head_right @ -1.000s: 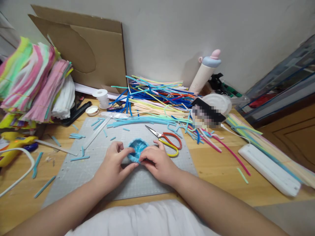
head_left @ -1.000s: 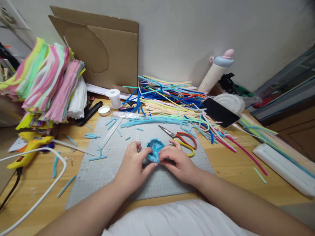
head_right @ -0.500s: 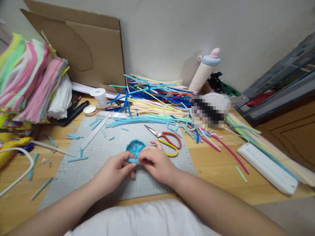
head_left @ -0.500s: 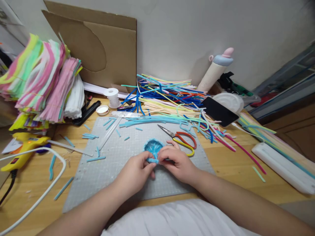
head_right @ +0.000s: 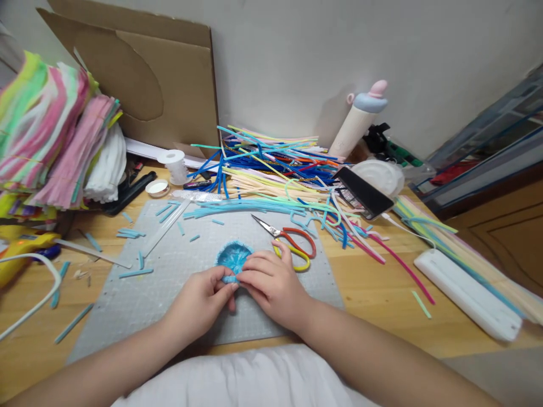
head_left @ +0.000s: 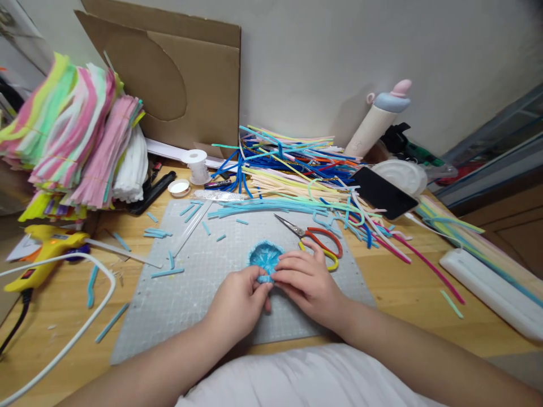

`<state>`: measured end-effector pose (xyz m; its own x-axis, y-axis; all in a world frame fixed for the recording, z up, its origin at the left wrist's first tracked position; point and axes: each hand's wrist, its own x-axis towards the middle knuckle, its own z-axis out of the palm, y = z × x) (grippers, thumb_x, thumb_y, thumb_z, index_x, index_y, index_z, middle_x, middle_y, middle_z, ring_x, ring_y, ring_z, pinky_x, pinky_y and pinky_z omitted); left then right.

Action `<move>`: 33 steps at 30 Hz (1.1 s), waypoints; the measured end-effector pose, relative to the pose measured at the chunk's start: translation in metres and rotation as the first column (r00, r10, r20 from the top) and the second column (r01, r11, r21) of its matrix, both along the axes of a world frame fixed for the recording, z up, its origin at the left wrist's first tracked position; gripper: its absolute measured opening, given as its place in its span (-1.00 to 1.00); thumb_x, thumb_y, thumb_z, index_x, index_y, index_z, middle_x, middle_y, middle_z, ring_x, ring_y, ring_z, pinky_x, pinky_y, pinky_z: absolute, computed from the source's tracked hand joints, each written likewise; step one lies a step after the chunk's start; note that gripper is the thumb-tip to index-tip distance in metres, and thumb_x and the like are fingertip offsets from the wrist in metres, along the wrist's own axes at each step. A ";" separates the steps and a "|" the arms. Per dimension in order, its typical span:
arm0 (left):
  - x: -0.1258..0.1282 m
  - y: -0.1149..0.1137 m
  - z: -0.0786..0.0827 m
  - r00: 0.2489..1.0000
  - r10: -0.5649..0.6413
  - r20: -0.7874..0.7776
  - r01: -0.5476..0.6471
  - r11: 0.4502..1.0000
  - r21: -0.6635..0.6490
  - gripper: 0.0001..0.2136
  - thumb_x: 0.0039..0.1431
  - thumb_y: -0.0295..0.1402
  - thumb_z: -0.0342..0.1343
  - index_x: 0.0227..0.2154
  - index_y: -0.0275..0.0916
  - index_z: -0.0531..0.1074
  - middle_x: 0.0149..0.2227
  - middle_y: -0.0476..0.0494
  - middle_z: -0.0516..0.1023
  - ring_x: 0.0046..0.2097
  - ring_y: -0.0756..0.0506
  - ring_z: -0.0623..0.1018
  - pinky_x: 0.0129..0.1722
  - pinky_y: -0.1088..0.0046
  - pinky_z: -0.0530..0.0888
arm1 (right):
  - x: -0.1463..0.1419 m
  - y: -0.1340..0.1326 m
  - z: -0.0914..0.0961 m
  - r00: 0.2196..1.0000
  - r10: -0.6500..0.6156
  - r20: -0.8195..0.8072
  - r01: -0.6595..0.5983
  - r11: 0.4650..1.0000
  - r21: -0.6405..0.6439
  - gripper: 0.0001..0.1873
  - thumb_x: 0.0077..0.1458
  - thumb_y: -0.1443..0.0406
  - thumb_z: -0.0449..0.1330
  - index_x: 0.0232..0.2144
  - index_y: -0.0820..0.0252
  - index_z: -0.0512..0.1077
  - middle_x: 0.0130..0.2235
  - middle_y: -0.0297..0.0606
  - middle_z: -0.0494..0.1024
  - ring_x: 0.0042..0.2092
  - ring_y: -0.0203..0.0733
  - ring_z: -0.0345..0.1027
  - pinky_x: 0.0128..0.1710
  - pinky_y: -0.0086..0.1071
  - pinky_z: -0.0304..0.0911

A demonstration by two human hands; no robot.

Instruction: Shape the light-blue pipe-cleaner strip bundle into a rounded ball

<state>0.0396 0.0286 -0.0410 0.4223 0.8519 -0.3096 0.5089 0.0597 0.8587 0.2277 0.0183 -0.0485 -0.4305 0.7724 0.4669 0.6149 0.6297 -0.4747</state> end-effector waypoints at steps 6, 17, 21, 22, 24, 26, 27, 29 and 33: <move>0.001 0.000 -0.004 0.999 -0.002 -0.044 0.003 1.000 0.020 -0.86 0.17 -0.30 -0.03 -0.43 -0.19 0.37 -0.58 0.01 0.55 -0.52 -0.06 0.50 -0.47 0.47 0.28 | -0.007 -0.008 0.001 0.997 -0.075 0.026 0.073 0.995 0.068 -0.88 0.15 0.37 0.18 -0.26 0.07 0.49 -0.25 -0.40 0.62 -0.08 -0.17 0.39 0.20 0.01 -0.29; 0.002 -0.002 0.000 0.995 0.013 -0.097 -0.010 0.999 0.031 -0.87 0.15 -0.33 -0.04 -0.41 -0.18 0.39 -0.56 0.01 0.56 -0.52 -0.05 0.50 -0.49 0.48 0.26 | -0.015 -0.012 0.007 0.993 -0.113 0.045 0.116 0.991 -0.070 -0.90 0.14 0.39 0.14 -0.34 0.14 0.46 -0.22 -0.29 0.54 -0.07 -0.14 0.34 0.18 0.05 -0.29; 0.002 -0.002 -0.001 0.996 0.006 -0.094 -0.002 0.999 0.034 -0.87 0.15 -0.33 -0.03 -0.41 -0.18 0.39 -0.56 0.01 0.56 -0.51 -0.05 0.50 -0.49 0.49 0.26 | -0.015 -0.012 0.007 0.987 -0.151 0.054 0.155 0.985 -0.080 -0.95 0.12 0.35 0.18 -0.38 0.14 0.45 -0.20 -0.26 0.51 -0.06 -0.13 0.31 0.16 0.03 -0.24; 0.002 -0.002 -0.001 0.996 0.004 -0.093 -0.001 0.999 0.035 -0.87 0.15 -0.33 -0.03 -0.41 -0.18 0.39 -0.56 0.01 0.56 -0.52 -0.05 0.50 -0.49 0.49 0.26 | -0.015 -0.011 0.007 0.986 -0.158 0.057 0.162 0.984 -0.068 -0.94 0.12 0.34 0.18 -0.39 0.14 0.45 -0.20 -0.27 0.51 -0.06 -0.13 0.31 0.17 0.04 -0.25; 0.002 -0.002 -0.002 0.995 0.002 -0.095 0.001 0.999 0.038 -0.87 0.15 -0.33 -0.04 -0.41 -0.18 0.39 -0.56 0.01 0.56 -0.52 -0.05 0.50 -0.49 0.48 0.26 | -0.015 -0.011 0.007 0.985 -0.161 0.060 0.163 0.986 -0.029 -0.94 0.14 0.33 0.17 -0.38 0.13 0.45 -0.20 -0.30 0.52 -0.05 -0.14 0.31 0.18 0.06 -0.30; 0.002 -0.002 -0.002 0.995 0.001 -0.101 0.004 0.999 0.045 -0.87 0.15 -0.33 -0.04 -0.41 -0.18 0.39 -0.55 0.01 0.57 -0.50 -0.05 0.51 -0.48 0.48 0.27 | -0.015 -0.011 0.008 0.987 -0.149 0.064 0.149 0.989 0.005 -0.93 0.15 0.33 0.16 -0.36 0.12 0.45 -0.20 -0.33 0.54 -0.05 -0.15 0.32 0.20 0.08 -0.35; 0.002 -0.003 -0.002 0.994 0.001 -0.106 0.004 0.999 0.048 -0.87 0.15 -0.33 -0.04 -0.41 -0.18 0.39 -0.56 0.01 0.56 -0.50 -0.06 0.51 -0.47 0.48 0.27 | -0.015 -0.011 0.008 0.987 -0.143 0.066 0.143 0.990 0.008 -0.93 0.15 0.34 0.16 -0.35 0.11 0.45 -0.21 -0.34 0.54 -0.05 -0.15 0.32 0.20 0.08 -0.36; 0.002 -0.003 -0.002 0.993 0.001 -0.119 0.006 0.999 0.053 -0.87 0.15 -0.34 -0.03 -0.42 -0.17 0.39 -0.56 0.01 0.56 -0.49 -0.06 0.52 -0.45 0.48 0.28 | -0.015 -0.011 0.009 0.988 -0.137 0.066 0.139 0.990 -0.017 -0.92 0.15 0.35 0.16 -0.36 0.11 0.45 -0.22 -0.35 0.55 -0.06 -0.15 0.32 0.20 0.08 -0.37; 0.003 -0.004 -0.002 0.991 0.003 -0.137 0.007 0.997 0.071 -0.87 0.15 -0.34 -0.04 -0.40 -0.17 0.41 -0.55 0.02 0.56 -0.47 -0.06 0.52 -0.44 0.48 0.29 | -0.016 -0.010 0.010 0.990 -0.138 0.037 0.141 0.981 -0.129 -0.91 0.13 0.38 0.17 -0.40 0.13 0.45 -0.26 -0.33 0.53 -0.11 -0.16 0.33 0.16 0.04 -0.28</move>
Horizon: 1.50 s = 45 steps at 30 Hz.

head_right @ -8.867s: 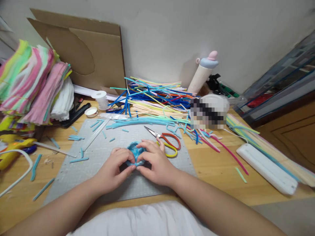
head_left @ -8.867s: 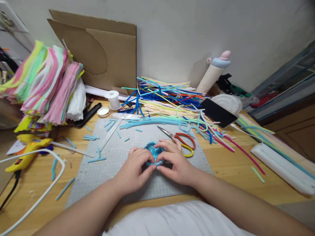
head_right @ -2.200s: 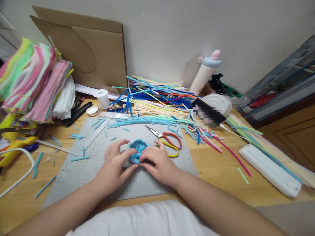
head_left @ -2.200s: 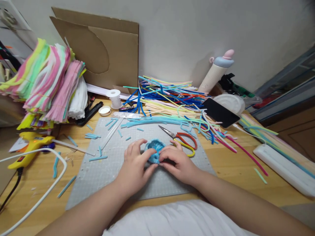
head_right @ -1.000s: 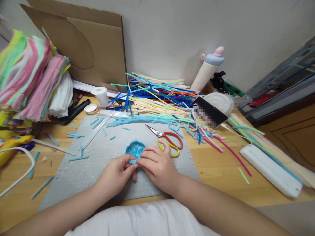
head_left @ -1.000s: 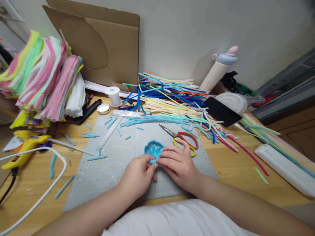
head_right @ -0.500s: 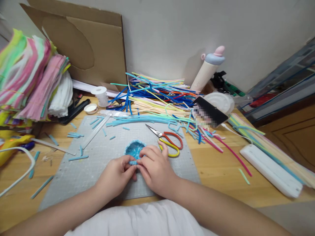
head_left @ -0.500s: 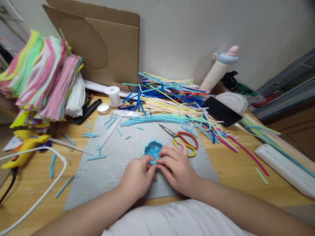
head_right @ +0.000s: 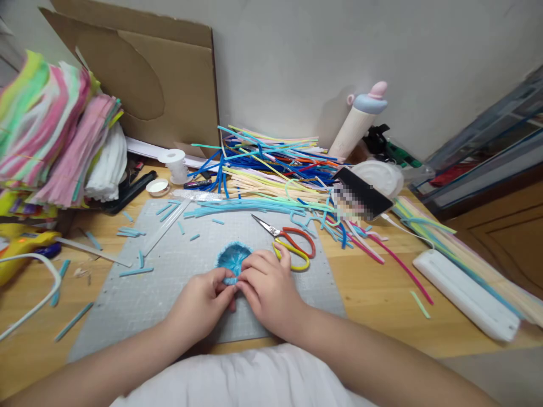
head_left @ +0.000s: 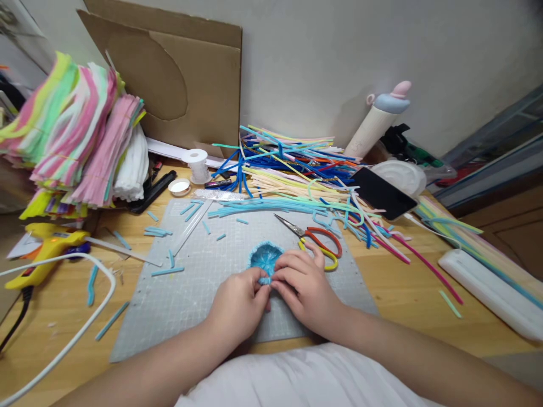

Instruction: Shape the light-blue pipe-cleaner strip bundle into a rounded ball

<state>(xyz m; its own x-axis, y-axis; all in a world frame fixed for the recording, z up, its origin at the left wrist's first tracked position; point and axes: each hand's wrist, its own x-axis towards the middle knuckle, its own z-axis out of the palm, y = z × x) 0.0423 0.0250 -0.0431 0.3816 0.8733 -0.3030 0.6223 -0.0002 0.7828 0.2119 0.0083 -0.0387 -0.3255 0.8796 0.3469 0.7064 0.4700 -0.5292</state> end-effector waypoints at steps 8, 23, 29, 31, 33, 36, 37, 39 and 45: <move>-0.001 -0.001 -0.001 1.000 -0.001 -0.020 0.001 1.000 0.022 -0.86 0.15 -0.33 -0.03 -0.38 -0.16 0.42 -0.54 0.00 0.57 -0.47 -0.07 0.52 -0.43 0.47 0.29 | -0.002 0.002 -0.002 1.000 0.006 -0.013 -0.007 0.996 -0.086 -0.91 0.12 0.41 0.16 -0.40 0.15 0.42 -0.28 -0.33 0.51 -0.12 -0.18 0.33 0.13 -0.03 -0.20; -0.001 0.002 0.003 0.999 -0.015 -0.036 0.018 0.996 0.090 -0.91 0.10 -0.42 -0.04 -0.39 -0.19 0.37 -0.58 -0.01 0.50 -0.53 -0.04 0.45 -0.51 0.49 0.18 | 0.006 0.008 0.001 0.993 0.091 0.080 -0.088 0.995 -0.039 -0.97 0.16 0.35 0.13 -0.32 0.15 0.39 -0.19 -0.26 0.52 -0.04 -0.13 0.31 0.20 0.08 -0.40; 0.000 0.003 0.003 0.999 -0.005 -0.041 0.008 0.997 0.076 -0.89 0.12 -0.40 -0.06 -0.41 -0.19 0.37 -0.57 -0.01 0.49 -0.53 -0.04 0.43 -0.51 0.49 0.14 | 0.009 0.009 -0.005 0.989 0.102 0.109 -0.108 0.993 0.053 -0.93 0.18 0.31 0.14 -0.26 0.13 0.41 -0.19 -0.31 0.56 -0.02 -0.16 0.33 0.22 0.07 -0.46; 0.000 0.003 0.004 0.999 -0.005 -0.043 0.008 0.997 0.073 -0.89 0.13 -0.40 -0.06 -0.41 -0.19 0.37 -0.57 -0.01 0.48 -0.53 -0.04 0.42 -0.51 0.49 0.13 | 0.010 0.010 -0.006 0.988 0.120 0.100 -0.126 0.990 0.060 -0.93 0.17 0.31 0.16 -0.26 0.12 0.42 -0.21 -0.35 0.57 -0.03 -0.18 0.33 0.22 0.06 -0.48; 0.000 0.004 0.004 0.999 -0.008 -0.049 0.012 0.997 0.075 -0.89 0.12 -0.40 -0.05 -0.43 -0.20 0.36 -0.58 -0.01 0.47 -0.54 -0.03 0.41 -0.52 0.49 0.12 | 0.010 0.011 -0.006 0.990 0.125 0.071 -0.129 0.991 0.046 -0.95 0.17 0.30 0.17 -0.29 0.12 0.43 -0.24 -0.35 0.57 -0.04 -0.18 0.34 0.22 0.06 -0.47; 0.000 0.003 0.004 0.999 -0.012 -0.053 0.016 0.996 0.088 -0.90 0.11 -0.42 -0.05 -0.42 -0.19 0.36 -0.58 0.00 0.47 -0.54 -0.03 0.41 -0.52 0.49 0.11 | 0.009 0.013 -0.005 0.995 0.102 0.016 -0.102 0.995 -0.006 -0.95 0.15 0.29 0.18 -0.35 0.13 0.44 -0.26 -0.31 0.56 -0.07 -0.16 0.35 0.21 0.07 -0.43; 0.000 0.003 0.003 0.999 -0.013 -0.053 0.018 0.996 0.093 -0.89 0.12 -0.42 -0.05 -0.41 -0.19 0.37 -0.58 0.00 0.48 -0.54 -0.03 0.41 -0.52 0.49 0.10 | 0.009 0.013 -0.005 0.996 0.090 0.003 -0.090 0.996 -0.023 -0.94 0.14 0.29 0.19 -0.37 0.13 0.44 -0.25 -0.30 0.56 -0.08 -0.16 0.35 0.20 0.07 -0.41; -0.001 0.002 0.003 0.998 -0.017 -0.055 0.023 0.995 0.102 -0.89 0.12 -0.41 -0.05 -0.40 -0.19 0.38 -0.57 -0.01 0.48 -0.54 -0.03 0.41 -0.52 0.49 0.10 | 0.008 0.014 -0.005 0.998 0.065 -0.014 -0.066 0.997 -0.041 -0.93 0.13 0.28 0.21 -0.40 0.13 0.44 -0.24 -0.30 0.54 -0.07 -0.15 0.34 0.19 0.06 -0.37; -0.001 0.002 0.004 0.995 -0.027 -0.091 0.038 0.993 0.113 -0.88 0.13 -0.38 -0.04 -0.41 -0.19 0.39 -0.55 -0.03 0.50 -0.53 -0.04 0.42 -0.52 0.49 0.11 | 0.006 0.013 -0.006 0.998 0.040 -0.042 -0.043 0.997 -0.064 -0.92 0.12 0.29 0.21 -0.43 0.12 0.44 -0.18 -0.29 0.51 -0.04 -0.14 0.33 0.17 0.04 -0.31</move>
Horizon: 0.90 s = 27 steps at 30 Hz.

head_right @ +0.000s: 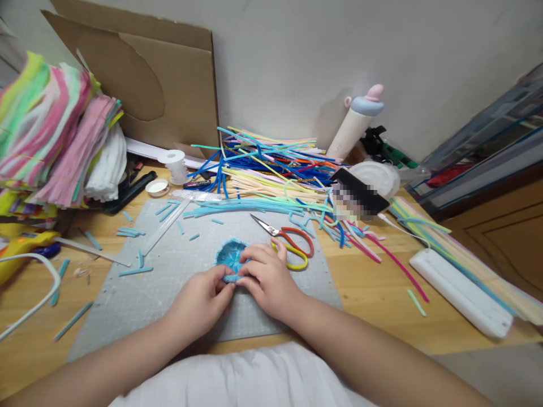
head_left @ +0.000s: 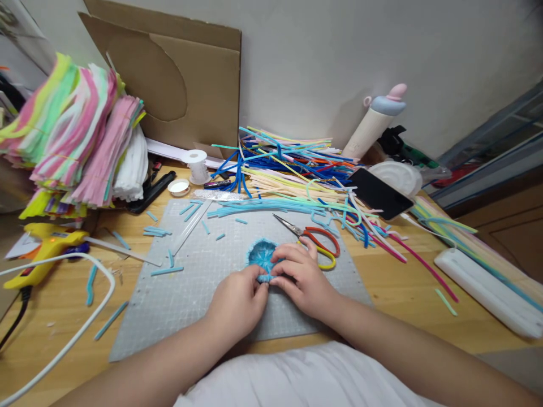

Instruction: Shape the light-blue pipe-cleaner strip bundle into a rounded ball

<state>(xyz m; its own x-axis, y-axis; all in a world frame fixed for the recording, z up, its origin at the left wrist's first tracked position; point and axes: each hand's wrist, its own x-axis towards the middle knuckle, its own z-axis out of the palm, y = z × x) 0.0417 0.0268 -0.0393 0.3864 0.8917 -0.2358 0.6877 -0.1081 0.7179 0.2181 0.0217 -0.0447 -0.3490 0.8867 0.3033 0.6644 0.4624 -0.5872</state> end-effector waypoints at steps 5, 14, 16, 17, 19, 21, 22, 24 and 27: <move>0.001 0.001 0.000 1.000 0.004 -0.002 -0.004 1.000 -0.010 -0.88 0.13 -0.38 -0.05 -0.39 -0.19 0.39 -0.55 -0.03 0.51 -0.53 -0.04 0.43 -0.52 0.49 0.12 | -0.001 0.001 0.001 0.999 -0.004 -0.032 0.003 0.999 -0.032 -0.92 0.12 0.31 0.20 -0.44 0.13 0.44 -0.18 -0.26 0.51 -0.06 -0.13 0.33 0.15 0.04 -0.26; 0.000 0.000 0.002 1.000 0.007 -0.008 -0.007 1.000 -0.015 -0.88 0.14 -0.37 -0.06 -0.40 -0.18 0.38 -0.53 -0.04 0.51 -0.51 -0.06 0.44 -0.51 0.49 0.14 | 0.001 0.000 0.002 1.000 0.025 -0.003 -0.025 1.000 -0.001 -0.92 0.13 0.34 0.18 -0.42 0.13 0.43 -0.20 -0.32 0.52 -0.05 -0.16 0.35 0.19 0.03 -0.36; 0.000 -0.001 0.001 1.000 0.009 -0.009 -0.010 1.000 -0.016 -0.89 0.13 -0.38 -0.05 -0.41 -0.19 0.38 -0.54 -0.04 0.51 -0.51 -0.06 0.44 -0.51 0.49 0.14 | 0.002 0.000 0.002 1.000 0.022 0.008 -0.022 1.000 0.003 -0.97 0.12 0.31 0.19 -0.38 0.11 0.43 -0.15 -0.29 0.52 -0.03 -0.14 0.34 0.19 0.05 -0.38; 0.000 -0.001 0.001 1.000 0.009 -0.010 -0.009 1.000 -0.015 -0.89 0.13 -0.39 -0.05 -0.41 -0.19 0.37 -0.54 -0.04 0.51 -0.51 -0.05 0.44 -0.51 0.49 0.14 | 0.002 0.000 0.002 1.000 0.020 0.013 -0.020 1.000 0.005 -0.99 0.12 0.30 0.20 -0.36 0.11 0.42 -0.13 -0.27 0.52 -0.02 -0.14 0.34 0.19 0.05 -0.38; 0.000 -0.001 0.000 1.000 0.007 -0.011 -0.007 1.000 -0.011 -0.89 0.12 -0.40 -0.05 -0.42 -0.19 0.37 -0.54 -0.04 0.51 -0.51 -0.05 0.44 -0.51 0.49 0.14 | 0.003 0.000 0.003 0.999 0.027 0.030 -0.027 1.000 0.010 -0.98 0.12 0.29 0.20 -0.34 0.10 0.42 -0.11 -0.25 0.52 -0.01 -0.13 0.34 0.20 0.07 -0.39; 0.000 -0.001 0.000 1.000 0.004 -0.012 -0.004 1.000 -0.010 -0.89 0.12 -0.40 -0.05 -0.42 -0.18 0.37 -0.54 -0.04 0.51 -0.51 -0.05 0.44 -0.51 0.49 0.14 | 0.004 0.000 0.004 0.998 0.046 0.053 -0.047 0.999 0.023 -0.98 0.12 0.29 0.19 -0.36 0.10 0.42 -0.11 -0.26 0.52 0.00 -0.13 0.33 0.20 0.08 -0.42; -0.001 -0.001 0.000 1.000 0.003 -0.012 -0.003 1.000 -0.011 -0.89 0.12 -0.39 -0.05 -0.42 -0.18 0.37 -0.54 -0.04 0.51 -0.51 -0.06 0.44 -0.50 0.49 0.15 | 0.005 0.000 0.004 0.996 0.055 0.064 -0.057 0.998 0.030 -0.98 0.12 0.30 0.19 -0.36 0.10 0.42 -0.10 -0.26 0.52 0.01 -0.12 0.32 0.21 0.08 -0.44; -0.001 -0.001 0.000 1.000 0.004 -0.012 -0.004 1.000 -0.016 -0.88 0.13 -0.38 -0.06 -0.42 -0.18 0.37 -0.54 -0.04 0.51 -0.50 -0.06 0.45 -0.50 0.49 0.15 | 0.005 -0.001 0.004 0.995 0.064 0.080 -0.068 0.997 0.044 -0.98 0.13 0.31 0.18 -0.35 0.10 0.43 -0.10 -0.27 0.52 0.02 -0.12 0.32 0.21 0.08 -0.46; -0.001 -0.001 0.001 1.000 0.005 -0.019 -0.006 1.000 -0.021 -0.88 0.14 -0.38 -0.06 -0.42 -0.18 0.37 -0.53 -0.04 0.51 -0.50 -0.06 0.45 -0.50 0.49 0.15 | 0.005 -0.001 0.003 0.995 0.061 0.085 -0.065 0.997 0.051 -0.97 0.14 0.31 0.18 -0.36 0.11 0.42 -0.11 -0.28 0.52 0.01 -0.13 0.33 0.22 0.07 -0.47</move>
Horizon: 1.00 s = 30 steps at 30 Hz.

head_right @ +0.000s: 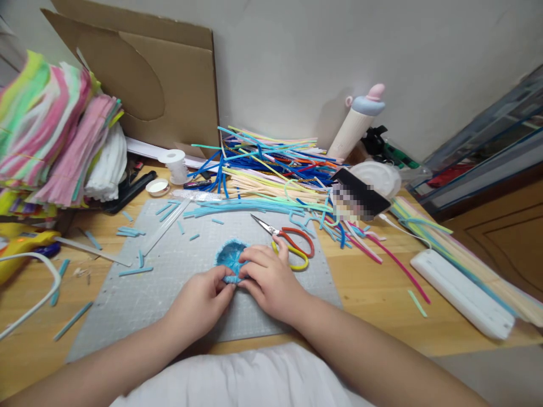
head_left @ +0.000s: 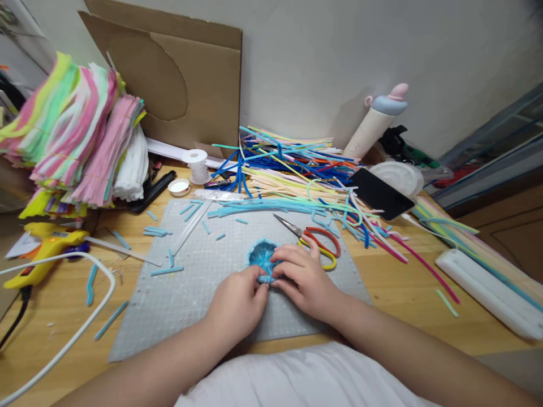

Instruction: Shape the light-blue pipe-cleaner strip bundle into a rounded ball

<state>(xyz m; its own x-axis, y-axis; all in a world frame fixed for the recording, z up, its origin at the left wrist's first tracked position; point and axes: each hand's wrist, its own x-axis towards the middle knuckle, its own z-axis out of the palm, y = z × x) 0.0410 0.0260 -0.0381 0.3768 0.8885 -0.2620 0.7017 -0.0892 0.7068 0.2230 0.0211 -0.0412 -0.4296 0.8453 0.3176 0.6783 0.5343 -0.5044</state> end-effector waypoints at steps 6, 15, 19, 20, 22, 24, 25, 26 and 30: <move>0.001 0.001 0.001 1.000 0.004 -0.009 -0.004 1.000 0.002 -0.88 0.13 -0.38 -0.05 -0.43 -0.18 0.37 -0.52 -0.04 0.52 -0.50 -0.05 0.44 -0.50 0.49 0.15 | -0.002 0.001 -0.002 1.000 0.005 -0.013 -0.005 1.000 -0.016 -0.97 0.13 0.33 0.18 -0.38 0.12 0.41 -0.11 -0.30 0.52 0.04 -0.13 0.30 0.23 0.06 -0.47; 0.002 0.001 0.001 1.000 0.001 -0.004 -0.001 1.000 0.003 -0.88 0.13 -0.39 -0.06 -0.41 -0.18 0.38 -0.52 -0.04 0.51 -0.51 -0.05 0.43 -0.50 0.49 0.15 | -0.004 0.002 0.000 0.999 0.025 -0.044 -0.028 0.997 -0.065 -0.95 0.11 0.37 0.17 -0.40 0.15 0.37 -0.19 -0.34 0.50 -0.01 -0.18 0.31 0.22 0.02 -0.45; 0.001 0.002 -0.001 1.000 0.003 0.007 -0.003 1.000 0.001 -0.88 0.13 -0.40 -0.05 -0.39 -0.17 0.39 -0.53 -0.02 0.51 -0.50 -0.05 0.44 -0.50 0.49 0.15 | -0.004 0.002 0.001 0.998 0.005 -0.065 -0.010 0.996 -0.085 -0.94 0.07 0.34 0.21 -0.35 0.13 0.37 -0.17 -0.32 0.48 -0.02 -0.17 0.31 0.21 0.01 -0.42; 0.001 0.002 -0.002 1.000 0.000 0.005 0.000 1.000 0.000 -0.89 0.13 -0.40 -0.05 -0.39 -0.17 0.39 -0.54 -0.02 0.50 -0.50 -0.05 0.44 -0.50 0.49 0.15 | -0.004 0.001 0.001 0.998 0.003 -0.071 -0.009 0.996 -0.085 -0.92 0.07 0.34 0.21 -0.33 0.12 0.37 -0.16 -0.31 0.47 -0.02 -0.16 0.30 0.20 0.01 -0.42; 0.000 0.002 -0.002 1.000 -0.009 0.006 0.009 1.000 -0.001 -0.89 0.14 -0.39 -0.05 -0.39 -0.17 0.39 -0.54 -0.01 0.50 -0.51 -0.05 0.44 -0.50 0.49 0.16 | -0.004 0.001 0.000 0.997 0.003 -0.080 -0.010 0.996 -0.085 -0.91 0.08 0.35 0.20 -0.32 0.11 0.38 -0.15 -0.30 0.47 -0.01 -0.15 0.30 0.20 0.01 -0.42; 0.000 0.001 -0.003 1.000 -0.003 0.022 0.003 1.000 0.004 -0.88 0.15 -0.38 -0.04 -0.31 -0.17 0.39 -0.55 0.01 0.49 -0.50 -0.06 0.45 -0.50 0.49 0.17 | -0.004 0.002 -0.001 0.996 -0.004 -0.091 -0.004 0.996 -0.089 -0.93 0.09 0.37 0.19 -0.33 0.11 0.37 -0.17 -0.31 0.47 -0.03 -0.16 0.30 0.20 0.00 -0.40; 0.000 0.001 -0.003 0.999 0.010 0.035 -0.010 1.000 0.007 -0.85 0.15 -0.37 -0.03 -0.23 -0.17 0.37 -0.56 0.02 0.49 -0.50 -0.06 0.45 -0.49 0.49 0.18 | -0.004 0.002 -0.002 0.995 -0.011 -0.101 0.001 0.996 -0.094 -0.93 0.09 0.37 0.19 -0.33 0.11 0.37 -0.18 -0.31 0.46 -0.04 -0.17 0.31 0.20 -0.01 -0.38; 0.000 0.001 -0.003 0.999 0.019 0.048 -0.020 1.000 0.013 -0.81 0.15 -0.36 -0.02 -0.17 -0.17 0.35 -0.56 0.03 0.49 -0.50 -0.07 0.46 -0.49 0.49 0.19 | -0.003 0.003 -0.003 0.993 -0.017 -0.114 0.006 0.995 -0.098 -0.93 0.09 0.37 0.19 -0.34 0.12 0.36 -0.18 -0.31 0.46 -0.05 -0.18 0.31 0.20 -0.02 -0.36; -0.003 -0.001 -0.003 1.000 -0.028 0.001 0.027 0.997 0.077 -0.86 0.18 -0.34 -0.03 -0.22 -0.14 0.37 -0.51 0.00 0.51 -0.47 -0.07 0.48 -0.47 0.48 0.21 | -0.001 0.004 -0.005 0.989 -0.017 -0.148 0.000 0.994 -0.111 -0.91 0.09 0.36 0.21 -0.32 0.11 0.36 -0.17 -0.31 0.45 -0.06 -0.20 0.32 0.20 -0.02 -0.34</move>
